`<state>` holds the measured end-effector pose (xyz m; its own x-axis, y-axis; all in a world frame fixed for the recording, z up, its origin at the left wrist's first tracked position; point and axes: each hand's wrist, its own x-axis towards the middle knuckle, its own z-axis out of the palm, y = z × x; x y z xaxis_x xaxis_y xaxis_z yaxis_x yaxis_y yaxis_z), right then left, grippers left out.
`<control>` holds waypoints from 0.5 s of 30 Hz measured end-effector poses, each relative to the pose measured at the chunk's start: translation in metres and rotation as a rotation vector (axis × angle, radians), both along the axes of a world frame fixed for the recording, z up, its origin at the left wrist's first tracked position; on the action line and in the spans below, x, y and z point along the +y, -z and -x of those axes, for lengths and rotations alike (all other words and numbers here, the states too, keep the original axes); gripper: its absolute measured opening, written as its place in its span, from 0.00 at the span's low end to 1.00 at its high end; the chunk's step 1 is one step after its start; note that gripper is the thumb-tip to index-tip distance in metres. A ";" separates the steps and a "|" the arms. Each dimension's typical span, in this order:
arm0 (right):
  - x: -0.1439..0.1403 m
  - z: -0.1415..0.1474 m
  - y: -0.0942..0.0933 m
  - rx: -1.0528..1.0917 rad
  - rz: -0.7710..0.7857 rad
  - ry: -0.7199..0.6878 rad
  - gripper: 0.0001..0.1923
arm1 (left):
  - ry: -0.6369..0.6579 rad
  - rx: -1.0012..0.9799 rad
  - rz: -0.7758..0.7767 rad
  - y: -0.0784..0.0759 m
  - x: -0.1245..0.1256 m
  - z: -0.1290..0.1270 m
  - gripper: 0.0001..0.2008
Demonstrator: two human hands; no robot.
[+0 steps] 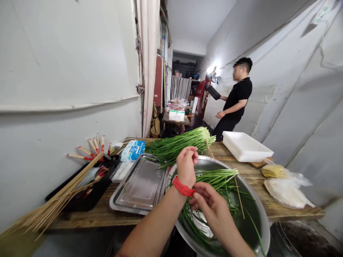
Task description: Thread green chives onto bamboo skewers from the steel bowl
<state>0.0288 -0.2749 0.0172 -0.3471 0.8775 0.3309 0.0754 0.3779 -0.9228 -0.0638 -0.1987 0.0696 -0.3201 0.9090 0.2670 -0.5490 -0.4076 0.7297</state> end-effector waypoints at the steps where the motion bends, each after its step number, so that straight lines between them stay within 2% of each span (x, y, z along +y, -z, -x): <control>1: -0.002 0.000 0.000 0.010 -0.050 0.042 0.11 | -0.034 0.033 -0.012 -0.002 0.000 -0.003 0.05; 5: -0.010 -0.005 0.000 -0.233 -0.494 0.316 0.10 | -0.161 0.104 0.018 -0.002 0.002 -0.014 0.06; 9: -0.010 -0.008 0.000 -0.396 -0.828 0.454 0.12 | -0.154 0.137 0.084 0.002 0.005 -0.019 0.06; 12: -0.009 -0.007 -0.003 -0.436 -0.949 0.512 0.12 | -0.166 0.236 0.104 0.004 0.004 -0.020 0.07; 15: -0.011 -0.007 -0.007 -0.457 -0.923 0.469 0.10 | -0.202 0.603 0.065 0.004 0.001 -0.018 0.09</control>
<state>0.0357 -0.2855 0.0241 -0.3021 0.4388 0.8463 0.6478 0.7458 -0.1554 -0.0458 -0.1980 0.0652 -0.2979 0.8668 0.3998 0.0485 -0.4046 0.9132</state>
